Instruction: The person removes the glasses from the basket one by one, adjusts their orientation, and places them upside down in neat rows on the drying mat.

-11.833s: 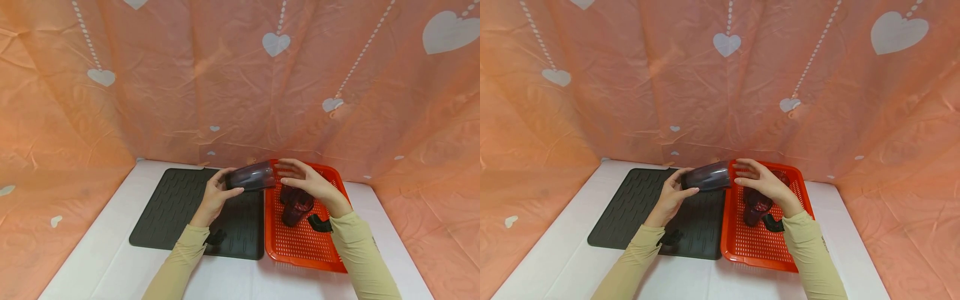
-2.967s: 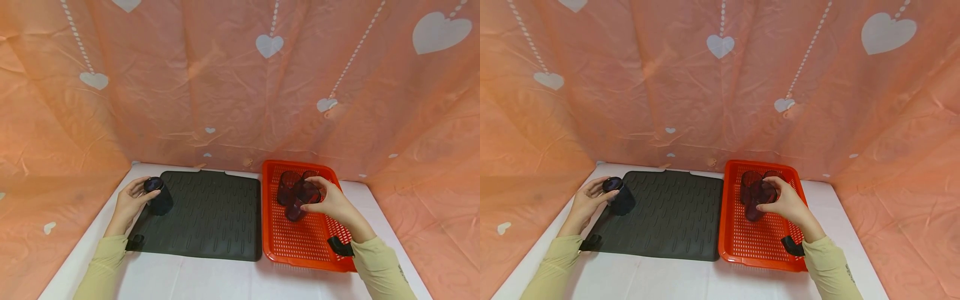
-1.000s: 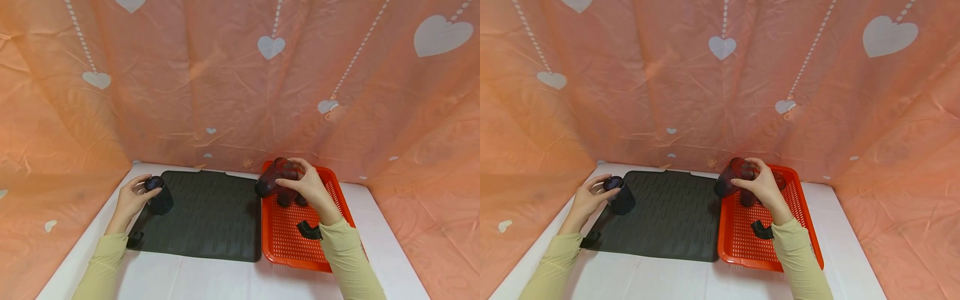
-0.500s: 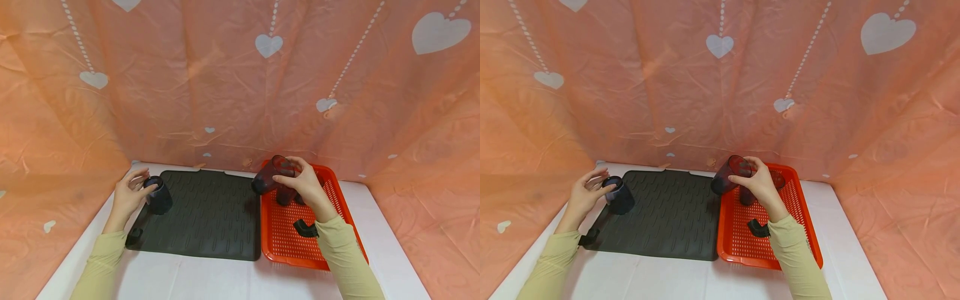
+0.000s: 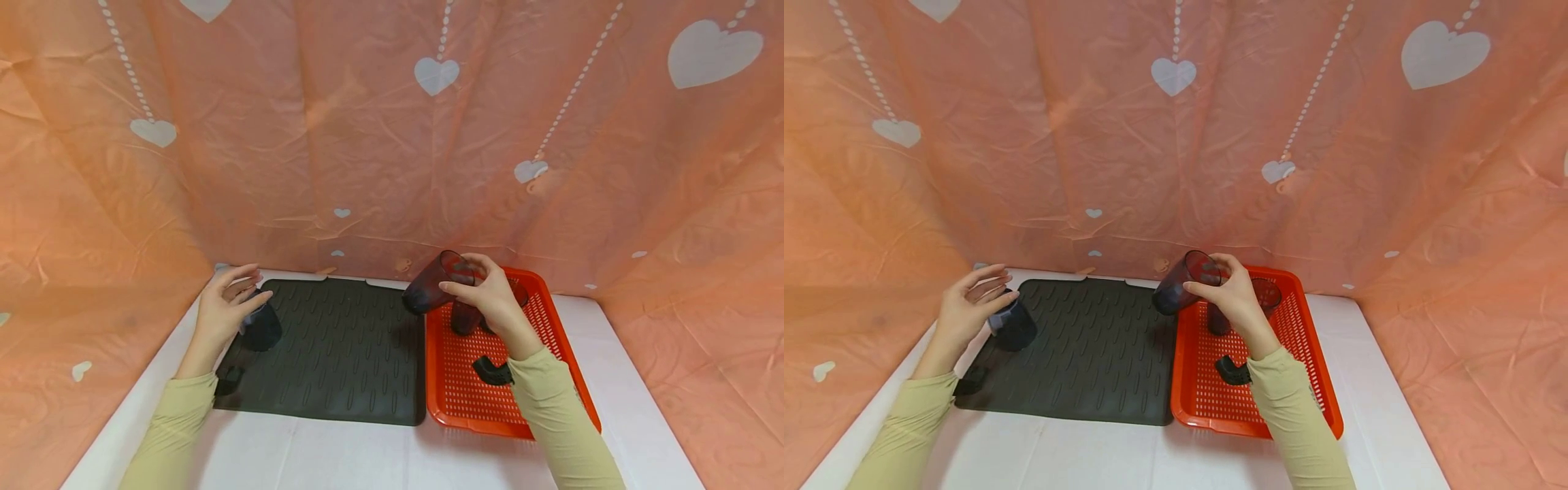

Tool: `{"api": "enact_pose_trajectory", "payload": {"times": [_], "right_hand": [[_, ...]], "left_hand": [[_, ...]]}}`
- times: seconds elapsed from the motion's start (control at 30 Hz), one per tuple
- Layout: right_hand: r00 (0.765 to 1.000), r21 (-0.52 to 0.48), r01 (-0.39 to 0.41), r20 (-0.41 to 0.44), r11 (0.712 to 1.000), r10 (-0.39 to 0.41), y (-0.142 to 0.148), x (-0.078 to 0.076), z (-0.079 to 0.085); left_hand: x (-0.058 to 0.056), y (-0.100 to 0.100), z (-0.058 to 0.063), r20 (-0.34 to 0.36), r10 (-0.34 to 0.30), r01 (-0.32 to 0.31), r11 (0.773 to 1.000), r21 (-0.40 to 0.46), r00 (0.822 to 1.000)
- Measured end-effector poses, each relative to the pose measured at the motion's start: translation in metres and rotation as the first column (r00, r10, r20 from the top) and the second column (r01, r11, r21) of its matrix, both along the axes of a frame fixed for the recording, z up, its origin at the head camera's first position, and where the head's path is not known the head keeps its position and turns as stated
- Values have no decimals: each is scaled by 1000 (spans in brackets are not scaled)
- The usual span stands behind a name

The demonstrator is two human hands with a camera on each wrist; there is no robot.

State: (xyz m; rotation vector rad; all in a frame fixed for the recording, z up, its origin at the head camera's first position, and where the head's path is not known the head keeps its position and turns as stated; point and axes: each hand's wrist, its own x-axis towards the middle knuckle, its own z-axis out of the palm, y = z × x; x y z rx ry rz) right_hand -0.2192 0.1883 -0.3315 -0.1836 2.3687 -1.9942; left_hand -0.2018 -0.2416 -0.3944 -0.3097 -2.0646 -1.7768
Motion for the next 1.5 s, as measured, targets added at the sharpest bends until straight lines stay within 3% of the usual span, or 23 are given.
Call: {"api": "enact_pose_trajectory", "payload": {"times": [0.33,0.57,0.83,1.23,1.5], "right_hand": [[1000,-42,-1,11,999,2,-11,0,-2],[1000,-97,-9,24,995,12,-19,3,-4],[999,-79,-32,28,996,35,-24,2,-8],[996,-129,-63,57,990,71,-36,0,-14],[993,-157,-85,70,984,97,-44,-2,-17]], "left_hand": [[-1,37,9,-15,-115,115,993,13,993],[-8,57,-1,-3,-224,224,973,63,975],[-12,76,-7,-3,-270,269,958,99,963],[-14,99,-14,14,-384,376,910,177,923],[-16,114,-20,76,-426,409,897,169,901]]}}
